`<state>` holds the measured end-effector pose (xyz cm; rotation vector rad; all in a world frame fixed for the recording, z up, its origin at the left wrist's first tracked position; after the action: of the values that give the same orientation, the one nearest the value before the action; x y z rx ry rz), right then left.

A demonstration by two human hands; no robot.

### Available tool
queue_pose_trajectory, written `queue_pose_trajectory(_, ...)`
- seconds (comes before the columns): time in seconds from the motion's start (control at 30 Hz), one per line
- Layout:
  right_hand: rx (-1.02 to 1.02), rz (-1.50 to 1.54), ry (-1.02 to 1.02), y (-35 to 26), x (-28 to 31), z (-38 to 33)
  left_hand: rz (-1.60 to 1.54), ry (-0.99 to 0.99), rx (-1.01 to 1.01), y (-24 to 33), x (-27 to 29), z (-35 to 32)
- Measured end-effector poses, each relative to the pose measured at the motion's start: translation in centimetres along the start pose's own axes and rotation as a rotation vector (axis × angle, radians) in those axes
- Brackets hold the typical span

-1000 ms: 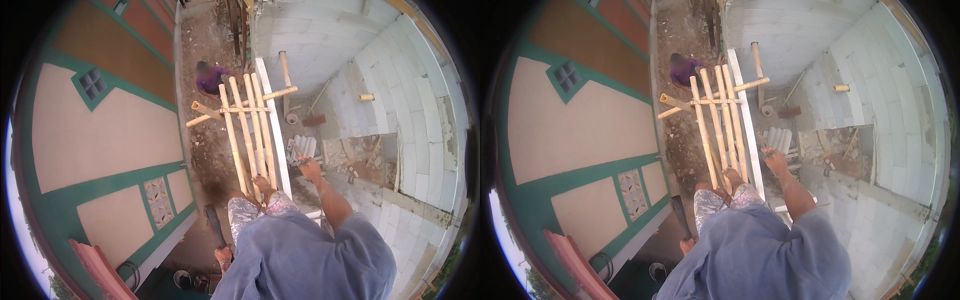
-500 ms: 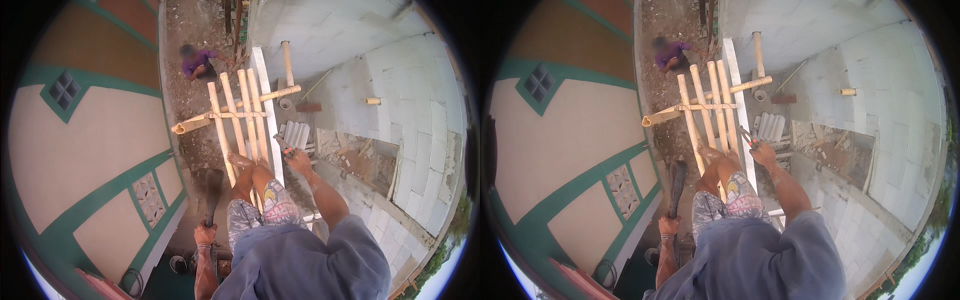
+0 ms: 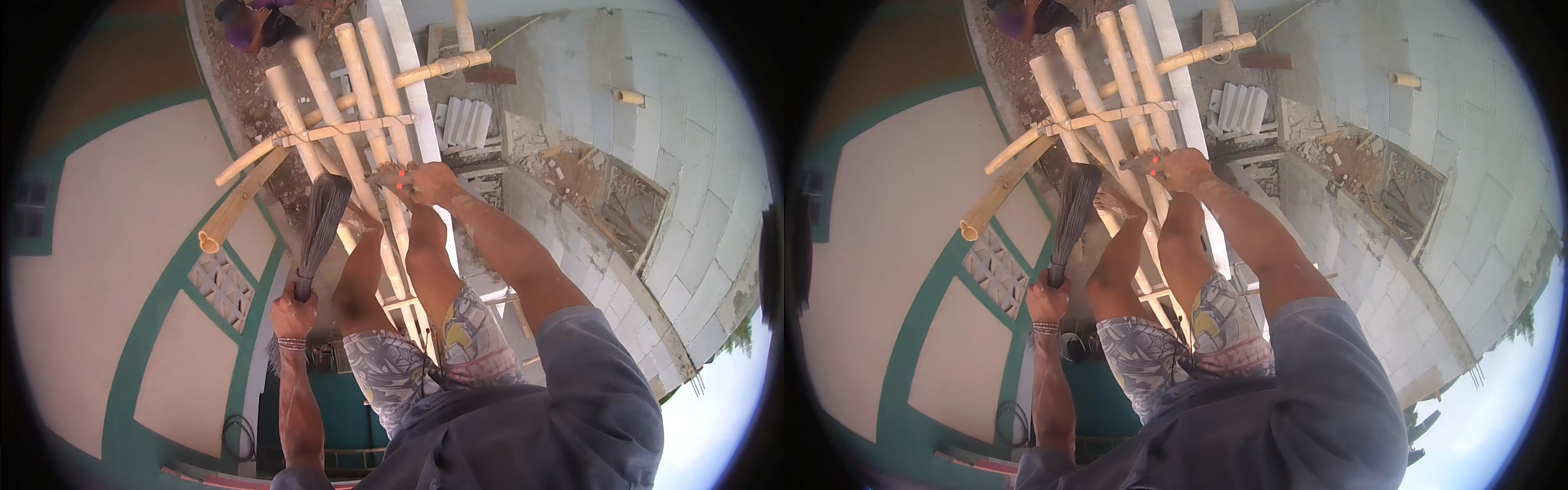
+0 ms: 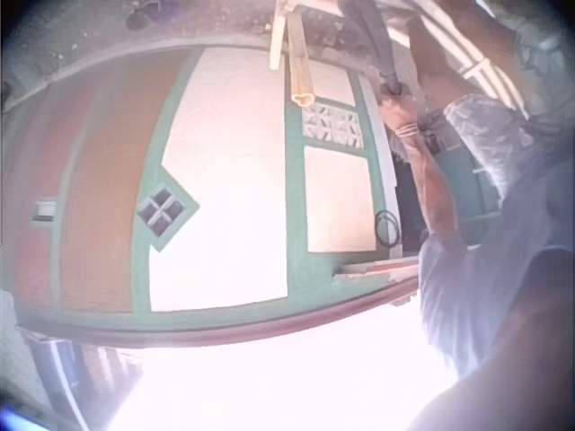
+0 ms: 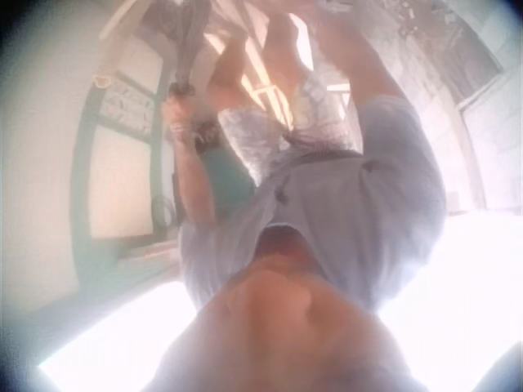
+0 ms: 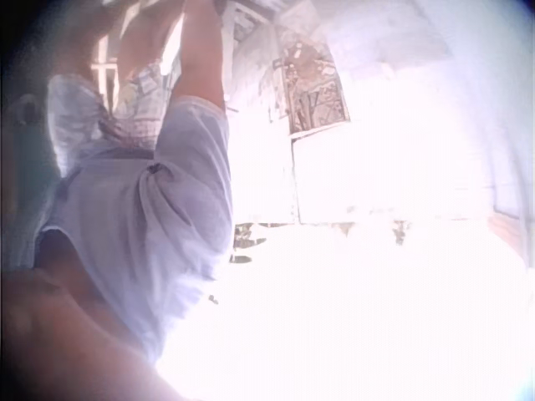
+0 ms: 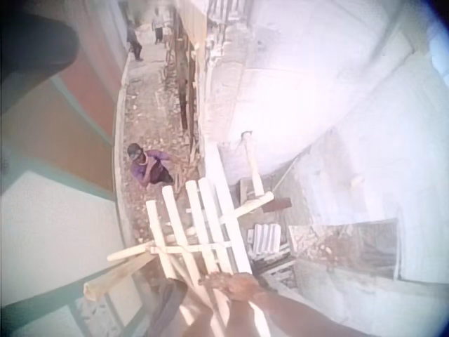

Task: The person uses wire and pliers to secure horizontal bamboo poles to a vertical support structure. They thread thin wire around the joints, tighten it using pliers, and cut the excess wire while sitting on the frame.

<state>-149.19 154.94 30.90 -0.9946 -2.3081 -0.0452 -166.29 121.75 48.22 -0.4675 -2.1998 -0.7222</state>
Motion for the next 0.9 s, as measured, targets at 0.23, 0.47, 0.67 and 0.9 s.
queue_pose_trajectory(0.23,0.254,-0.194,0.249,0.3,-8.9,16.2,-0.012,0.058,-0.202,-2.3,-11.6,18.6)
queue_pose_trajectory(0.47,0.481,-0.207,0.542,-1.0,-13.5,22.5,-0.11,0.188,-0.381,-4.0,-18.8,29.4)
queue_pose_trajectory(0.67,0.581,-0.09,0.531,2.5,-16.5,23.3,-0.004,0.07,-0.396,-7.0,-23.9,30.3)
queue_pose_trajectory(0.9,0.693,-0.099,0.492,3.0,-14.1,24.2,0.058,0.226,-0.428,-9.2,-26.4,30.7)
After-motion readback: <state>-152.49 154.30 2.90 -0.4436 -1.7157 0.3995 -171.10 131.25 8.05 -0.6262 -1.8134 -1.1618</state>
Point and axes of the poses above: each hand's wrist, its own z-axis towards the middle knuckle, its own x-axis out of the back of the hand, y = z × x, the point moved 7 cm from there along z, towards the middle knuckle, and after that the axes turned 15 degrees about -x, right-handed, at the moved point
